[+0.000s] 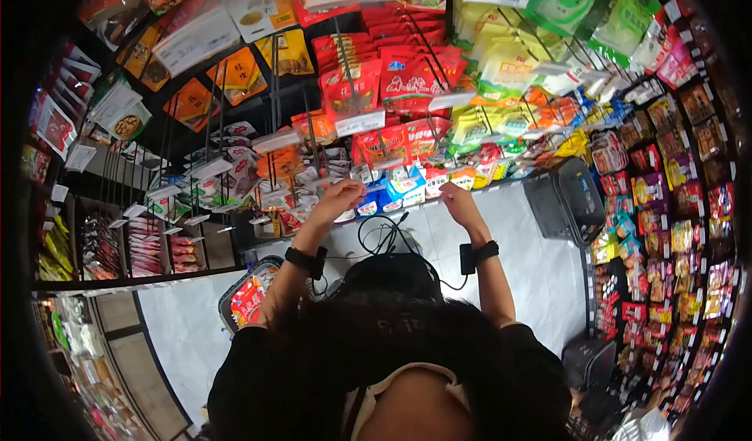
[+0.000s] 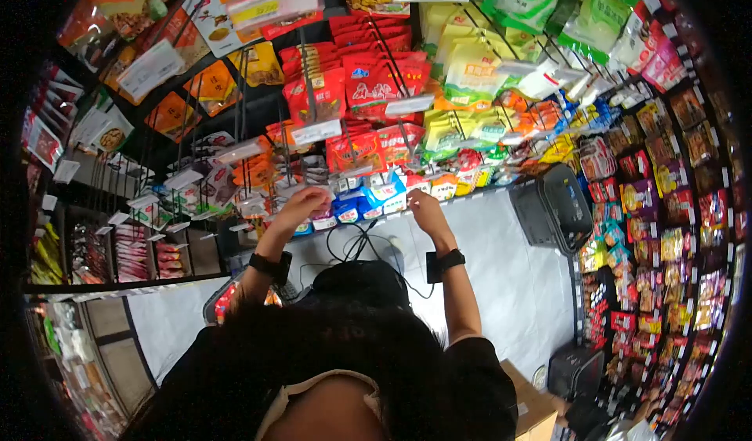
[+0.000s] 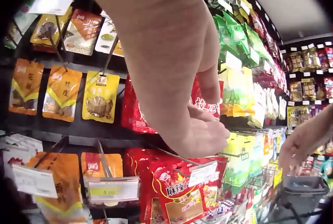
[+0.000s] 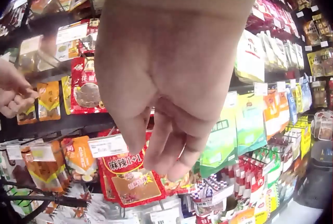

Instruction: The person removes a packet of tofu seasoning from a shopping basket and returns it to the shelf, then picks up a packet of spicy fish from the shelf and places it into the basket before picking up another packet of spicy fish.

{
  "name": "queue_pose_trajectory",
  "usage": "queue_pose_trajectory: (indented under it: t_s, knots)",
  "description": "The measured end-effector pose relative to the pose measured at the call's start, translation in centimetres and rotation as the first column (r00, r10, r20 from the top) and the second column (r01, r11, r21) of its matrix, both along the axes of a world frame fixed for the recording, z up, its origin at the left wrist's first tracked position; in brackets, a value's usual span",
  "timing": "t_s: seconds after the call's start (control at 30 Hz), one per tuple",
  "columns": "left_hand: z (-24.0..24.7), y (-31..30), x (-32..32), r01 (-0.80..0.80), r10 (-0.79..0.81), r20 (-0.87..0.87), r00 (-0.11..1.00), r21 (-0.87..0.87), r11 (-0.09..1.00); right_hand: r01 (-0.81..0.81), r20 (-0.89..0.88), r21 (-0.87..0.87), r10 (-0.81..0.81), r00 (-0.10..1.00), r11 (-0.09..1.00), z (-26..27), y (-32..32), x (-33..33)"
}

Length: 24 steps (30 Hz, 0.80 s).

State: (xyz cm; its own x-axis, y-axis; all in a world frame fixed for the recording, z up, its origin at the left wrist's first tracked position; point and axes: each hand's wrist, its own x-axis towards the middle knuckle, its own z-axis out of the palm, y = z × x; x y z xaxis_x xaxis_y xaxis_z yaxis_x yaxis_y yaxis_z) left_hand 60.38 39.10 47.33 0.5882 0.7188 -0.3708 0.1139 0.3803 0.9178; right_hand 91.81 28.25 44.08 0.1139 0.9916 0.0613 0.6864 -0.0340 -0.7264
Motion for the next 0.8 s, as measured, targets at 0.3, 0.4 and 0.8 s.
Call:
queue_pose_trajectory:
  t_s: [0.3, 0.4, 0.8]
  knots:
    - [1.2, 5.7, 8.9, -0.233, 0.243, 0.012, 0.970, 0.343, 0.910, -0.100, -0.159, 0.081, 0.112, 0.981, 0.992, 3.3, 9.2, 7.5]
    - [1.6, 7.9, 11.3, -0.184, 0.265, -0.075, 0.961, 0.538, 0.823, -0.105, -0.171, 0.110, 0.123, 0.978, 0.988, 3.6, 11.8, 8.3]
    - [0.0, 15.2, 15.5, -0.274, 0.455, -0.005, 0.891, 0.791, 0.547, -0.069, -0.476, 0.306, 0.215, 0.853, 0.950, 2.4, 19.0, 8.1]
